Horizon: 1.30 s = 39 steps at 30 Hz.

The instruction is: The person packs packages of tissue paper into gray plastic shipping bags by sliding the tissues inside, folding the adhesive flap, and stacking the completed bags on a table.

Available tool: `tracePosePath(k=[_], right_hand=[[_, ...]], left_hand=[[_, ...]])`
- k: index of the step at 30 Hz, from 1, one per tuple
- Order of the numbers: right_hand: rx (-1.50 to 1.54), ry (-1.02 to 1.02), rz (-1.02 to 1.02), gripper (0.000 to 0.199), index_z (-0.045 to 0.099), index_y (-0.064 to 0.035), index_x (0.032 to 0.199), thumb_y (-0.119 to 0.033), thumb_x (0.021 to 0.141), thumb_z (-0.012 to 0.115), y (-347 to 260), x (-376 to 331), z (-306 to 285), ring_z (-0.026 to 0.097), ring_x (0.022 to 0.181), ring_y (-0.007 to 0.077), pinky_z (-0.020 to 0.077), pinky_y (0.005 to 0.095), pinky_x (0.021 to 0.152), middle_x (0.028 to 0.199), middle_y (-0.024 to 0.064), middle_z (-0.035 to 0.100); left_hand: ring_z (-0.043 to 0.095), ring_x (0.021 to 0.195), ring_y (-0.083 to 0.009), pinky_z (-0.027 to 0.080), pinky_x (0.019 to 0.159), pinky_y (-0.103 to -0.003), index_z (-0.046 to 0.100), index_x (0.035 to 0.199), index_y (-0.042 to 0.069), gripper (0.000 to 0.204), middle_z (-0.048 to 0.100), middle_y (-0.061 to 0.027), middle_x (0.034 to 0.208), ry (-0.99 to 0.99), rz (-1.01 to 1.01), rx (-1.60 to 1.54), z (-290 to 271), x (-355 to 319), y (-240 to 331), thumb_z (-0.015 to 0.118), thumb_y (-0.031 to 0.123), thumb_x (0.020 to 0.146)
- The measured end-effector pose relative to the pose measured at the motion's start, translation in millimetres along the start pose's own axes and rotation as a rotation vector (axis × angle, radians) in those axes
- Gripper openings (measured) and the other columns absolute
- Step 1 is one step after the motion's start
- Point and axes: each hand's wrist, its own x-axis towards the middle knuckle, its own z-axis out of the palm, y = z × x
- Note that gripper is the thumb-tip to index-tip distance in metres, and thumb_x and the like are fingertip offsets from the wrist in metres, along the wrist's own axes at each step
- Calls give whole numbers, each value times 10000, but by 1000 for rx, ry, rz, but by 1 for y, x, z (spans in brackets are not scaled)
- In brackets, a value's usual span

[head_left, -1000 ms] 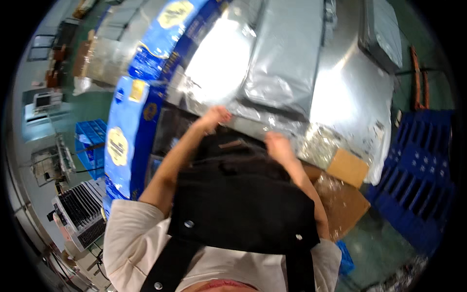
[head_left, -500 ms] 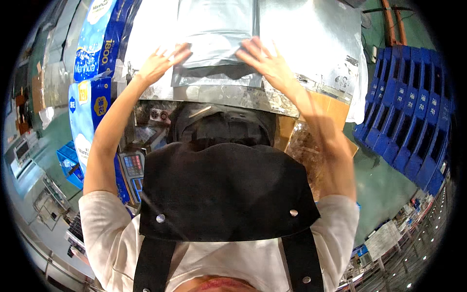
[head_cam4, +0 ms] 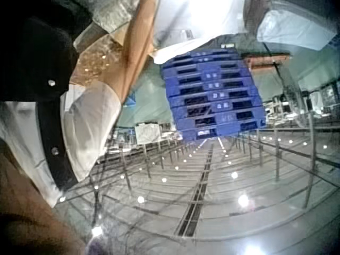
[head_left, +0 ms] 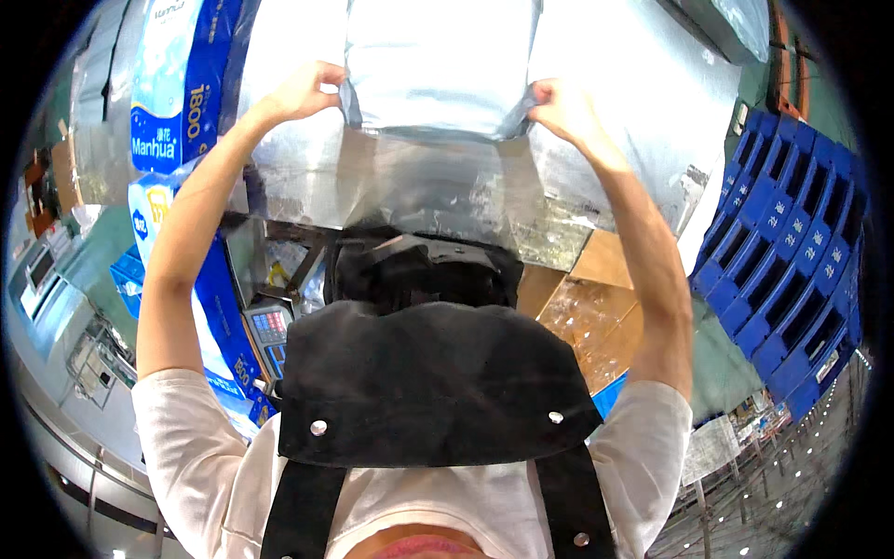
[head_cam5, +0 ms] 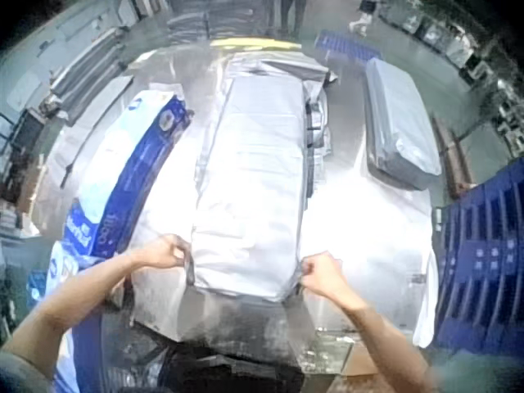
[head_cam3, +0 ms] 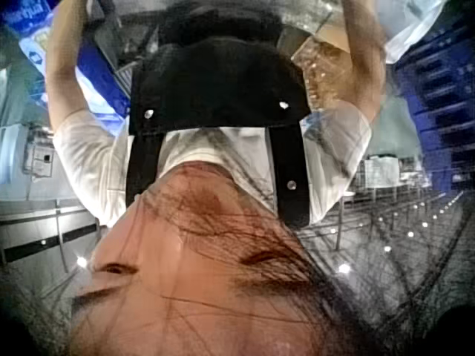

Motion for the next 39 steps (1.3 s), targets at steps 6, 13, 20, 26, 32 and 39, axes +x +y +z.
tracePosePath(k=[6, 13, 20, 26, 32, 39], right_hand=[[770, 490, 197, 303, 479, 10, 1061, -151, 805, 490, 4, 33, 65, 538, 935, 274, 413, 362, 815, 948, 175, 547], [1374, 24, -92, 917, 14, 19, 1353, -301, 710, 585, -32, -3, -37, 54, 1311, 281, 71, 353, 1053, 1408, 206, 68], [1283, 326, -196, 929, 35, 34, 1348, -229, 639, 574, 52, -82, -155, 392, 1101, 266, 309, 331, 935, 1289, 215, 271], [1423, 825, -197, 432, 459, 30, 1009, -239, 677, 525, 175, -41, -295, 552, 701, 184, 453, 289, 660, 778, 98, 558], [1504, 904, -26, 292, 578, -17, 968, -216, 756, 551, 287, 67, -340, 524, 933, 204, 397, 312, 829, 1005, 91, 566], [879, 984, -57, 664, 294, -123, 1332, -401, 779, 537, 268, 19, -316, 263, 1229, 305, 192, 377, 1005, 1348, 174, 272]], left_hand=[[511, 941, -181, 410, 840, -289, 475, 1131, -12, 350, 548, -105, 1044, 850, -355, -834, 54, 61, 21, 321, 202, 901], [556, 900, -264, 450, 765, -348, 512, 1113, 3, 657, 573, -177, 977, 729, -575, -1029, 24, 25, 99, 505, 522, 709], [559, 869, -183, 449, 750, -289, 538, 1053, 13, 474, 576, -120, 963, 527, -119, -1195, 2, 83, 258, 505, 373, 747], [540, 839, -159, 435, 752, -281, 484, 1047, 52, 453, 542, -78, 933, 396, 379, -1235, -32, 293, 365, 593, 350, 724], [474, 995, -256, 393, 847, -381, 368, 1172, 20, 713, 482, -175, 1062, 508, 189, -1002, -32, 475, 365, 592, 477, 673], [180, 1259, -377, 184, 1023, -453, 205, 1318, -19, 1077, 196, -290, 1333, 927, 470, -65, -20, 413, 392, 692, 559, 551]])
